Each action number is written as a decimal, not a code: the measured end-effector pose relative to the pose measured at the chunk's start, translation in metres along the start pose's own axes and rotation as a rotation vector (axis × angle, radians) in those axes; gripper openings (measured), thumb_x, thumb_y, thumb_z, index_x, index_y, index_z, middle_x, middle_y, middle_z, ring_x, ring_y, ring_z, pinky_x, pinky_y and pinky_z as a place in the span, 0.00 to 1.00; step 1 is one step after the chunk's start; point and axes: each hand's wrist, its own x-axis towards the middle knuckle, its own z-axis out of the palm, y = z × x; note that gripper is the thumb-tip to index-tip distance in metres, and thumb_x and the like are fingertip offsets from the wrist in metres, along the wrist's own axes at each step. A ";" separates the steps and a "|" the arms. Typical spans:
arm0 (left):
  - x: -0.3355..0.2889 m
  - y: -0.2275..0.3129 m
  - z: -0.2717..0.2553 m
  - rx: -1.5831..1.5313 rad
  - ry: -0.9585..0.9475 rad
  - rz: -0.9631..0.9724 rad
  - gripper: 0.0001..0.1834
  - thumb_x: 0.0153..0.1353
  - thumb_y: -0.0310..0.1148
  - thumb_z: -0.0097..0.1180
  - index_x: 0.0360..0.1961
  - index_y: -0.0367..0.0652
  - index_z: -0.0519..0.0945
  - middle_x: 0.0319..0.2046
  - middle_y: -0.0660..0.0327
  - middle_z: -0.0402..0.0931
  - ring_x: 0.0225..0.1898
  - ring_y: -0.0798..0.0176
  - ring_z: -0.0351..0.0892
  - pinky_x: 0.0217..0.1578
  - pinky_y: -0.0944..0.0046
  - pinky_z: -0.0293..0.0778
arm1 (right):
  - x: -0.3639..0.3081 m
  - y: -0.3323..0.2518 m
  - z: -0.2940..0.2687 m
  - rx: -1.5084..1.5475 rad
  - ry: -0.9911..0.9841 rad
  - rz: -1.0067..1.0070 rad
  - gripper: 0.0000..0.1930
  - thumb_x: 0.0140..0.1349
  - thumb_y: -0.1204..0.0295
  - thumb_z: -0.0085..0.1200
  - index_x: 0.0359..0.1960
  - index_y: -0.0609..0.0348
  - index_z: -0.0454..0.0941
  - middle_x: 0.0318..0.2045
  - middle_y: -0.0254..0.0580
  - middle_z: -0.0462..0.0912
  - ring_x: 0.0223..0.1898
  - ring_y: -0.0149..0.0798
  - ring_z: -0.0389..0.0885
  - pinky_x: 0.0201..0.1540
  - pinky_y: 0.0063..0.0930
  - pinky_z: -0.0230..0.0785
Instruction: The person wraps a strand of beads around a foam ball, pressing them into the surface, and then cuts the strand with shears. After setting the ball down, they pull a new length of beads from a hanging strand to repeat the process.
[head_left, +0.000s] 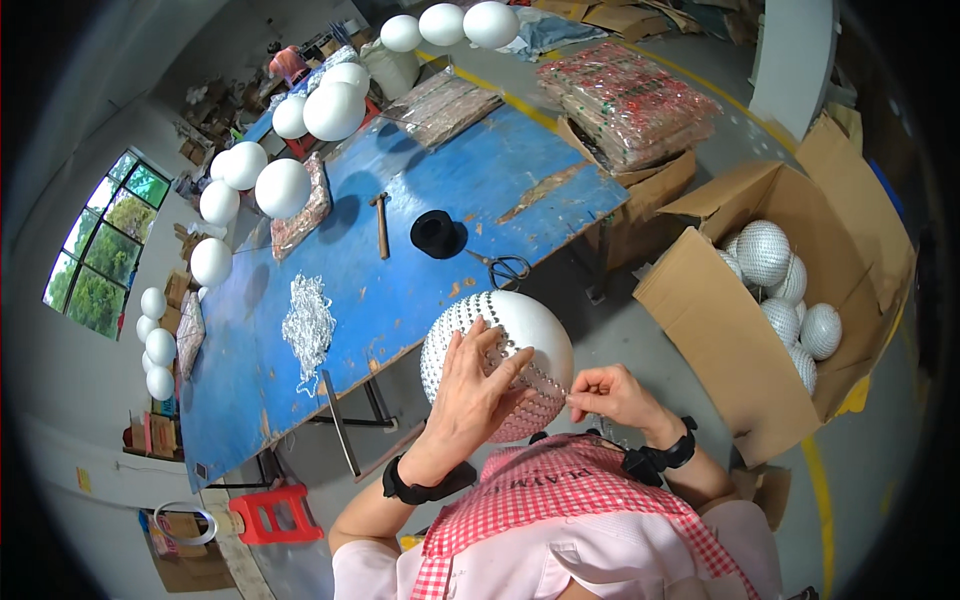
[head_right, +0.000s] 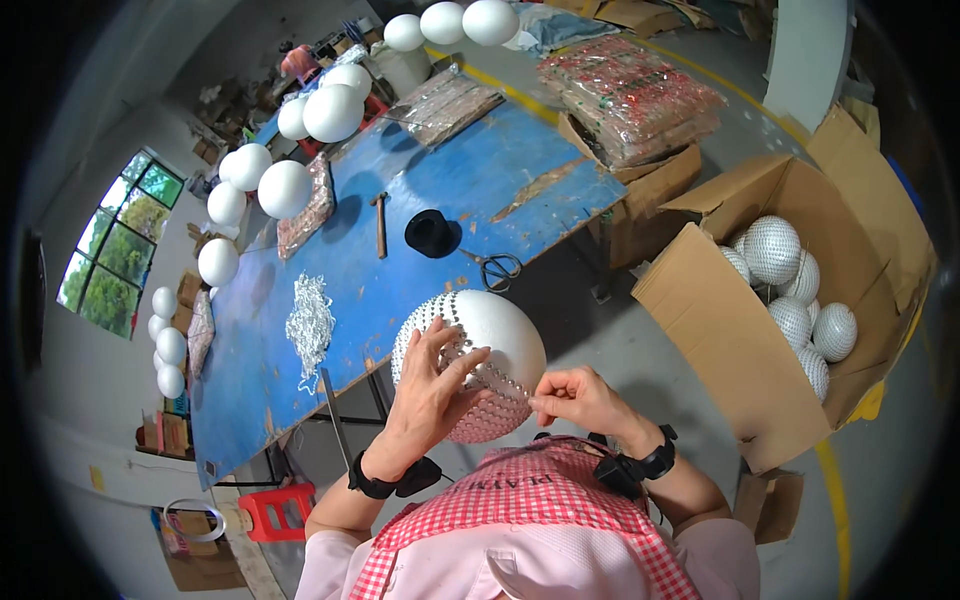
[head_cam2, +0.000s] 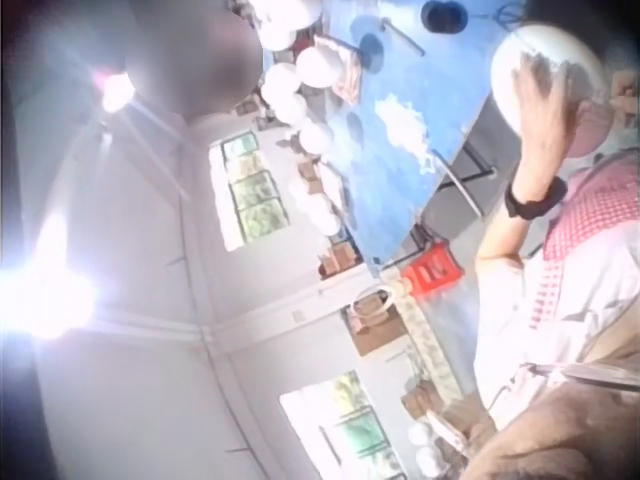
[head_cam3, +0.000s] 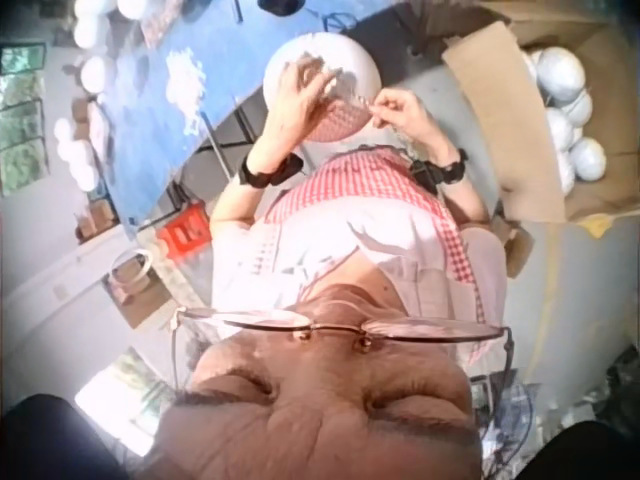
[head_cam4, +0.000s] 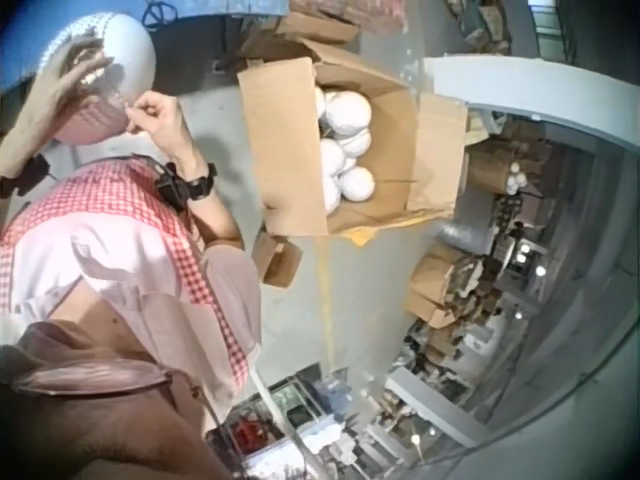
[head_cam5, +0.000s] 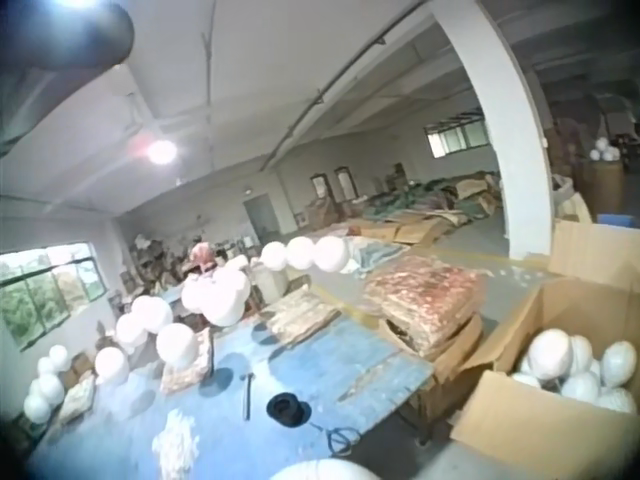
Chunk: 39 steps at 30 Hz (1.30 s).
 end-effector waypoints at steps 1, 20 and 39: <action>-0.001 0.000 0.001 -0.003 0.002 -0.005 0.27 0.50 0.37 0.67 0.54 0.54 0.76 0.53 0.48 0.66 0.62 0.42 0.63 0.61 0.38 0.57 | -0.002 -0.005 0.002 -0.002 -0.002 0.005 0.07 0.63 0.73 0.55 0.30 0.65 0.77 0.24 0.36 0.82 0.28 0.25 0.79 0.33 0.20 0.73; -0.001 0.007 -0.003 0.028 -0.118 0.054 0.22 0.51 0.36 0.64 0.51 0.58 0.78 0.57 0.54 0.65 0.65 0.45 0.59 0.62 0.32 0.49 | 0.005 0.015 0.000 -0.044 0.041 0.087 0.08 0.63 0.73 0.54 0.28 0.65 0.78 0.24 0.40 0.82 0.27 0.29 0.81 0.33 0.22 0.75; -0.013 0.008 0.003 0.119 -0.090 0.071 0.21 0.52 0.36 0.63 0.50 0.60 0.79 0.61 0.52 0.61 0.66 0.45 0.58 0.64 0.34 0.45 | -0.004 0.004 0.010 -0.065 0.069 0.062 0.09 0.63 0.73 0.55 0.26 0.64 0.78 0.23 0.37 0.82 0.28 0.27 0.80 0.34 0.19 0.73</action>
